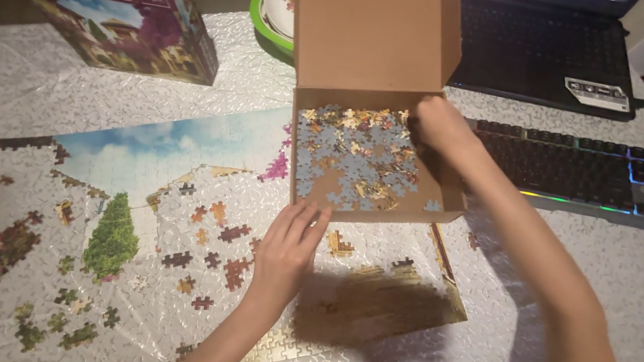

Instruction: Assembling pieces of a 1000-piece jigsaw puzzle on a table.

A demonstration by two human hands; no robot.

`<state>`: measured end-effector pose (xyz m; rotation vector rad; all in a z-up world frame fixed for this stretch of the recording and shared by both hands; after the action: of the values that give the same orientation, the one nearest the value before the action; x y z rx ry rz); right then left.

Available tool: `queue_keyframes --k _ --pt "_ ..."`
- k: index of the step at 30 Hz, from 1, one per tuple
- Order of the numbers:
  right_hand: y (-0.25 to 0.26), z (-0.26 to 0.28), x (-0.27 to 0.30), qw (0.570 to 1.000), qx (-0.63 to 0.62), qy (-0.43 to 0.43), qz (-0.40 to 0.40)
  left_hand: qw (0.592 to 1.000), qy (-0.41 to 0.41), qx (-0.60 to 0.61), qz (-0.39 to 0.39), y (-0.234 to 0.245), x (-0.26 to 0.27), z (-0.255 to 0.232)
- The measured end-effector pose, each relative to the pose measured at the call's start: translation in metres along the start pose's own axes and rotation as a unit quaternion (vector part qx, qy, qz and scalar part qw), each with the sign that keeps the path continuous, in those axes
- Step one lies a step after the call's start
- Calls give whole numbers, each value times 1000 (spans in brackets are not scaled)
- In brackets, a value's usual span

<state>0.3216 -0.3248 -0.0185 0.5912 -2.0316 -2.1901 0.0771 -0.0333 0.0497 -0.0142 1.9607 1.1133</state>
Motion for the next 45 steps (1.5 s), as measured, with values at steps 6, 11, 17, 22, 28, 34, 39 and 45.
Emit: queue_keyframes --k 6,11,17,22,28,34,39,45 --pt "-9 -16 -7 998 1 -67 -3 1000 -1 -11 -25 -9 9 3" --pt "-13 -19 -12 992 6 -119 30 1000 -9 1 -19 0 3 0" --pt "14 -5 -8 993 -30 -111 -7 1000 -12 6 -10 -9 9 5" --pt "66 17 18 987 -88 -134 -27 1000 -9 10 5 -9 9 4" --pt "113 90 69 908 -395 -138 -14 1000 -12 14 12 -11 7 3" --pt "126 183 112 868 -494 -42 -12 999 -5 24 30 -12 6 3" --pt "144 240 127 873 -486 -8 -32 999 14 41 11 17 7 5" --pt "150 283 125 878 -478 9 -25 998 51 27 -22 89 32 64"
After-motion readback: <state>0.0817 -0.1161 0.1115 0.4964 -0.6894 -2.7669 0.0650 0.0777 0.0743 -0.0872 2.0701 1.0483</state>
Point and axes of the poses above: each hand's wrist, its own x-axis away from the middle knuckle, its own y-axis out of the back of the hand, z = x × y, the point moved 10 cm from there along -x, towards the middle knuckle
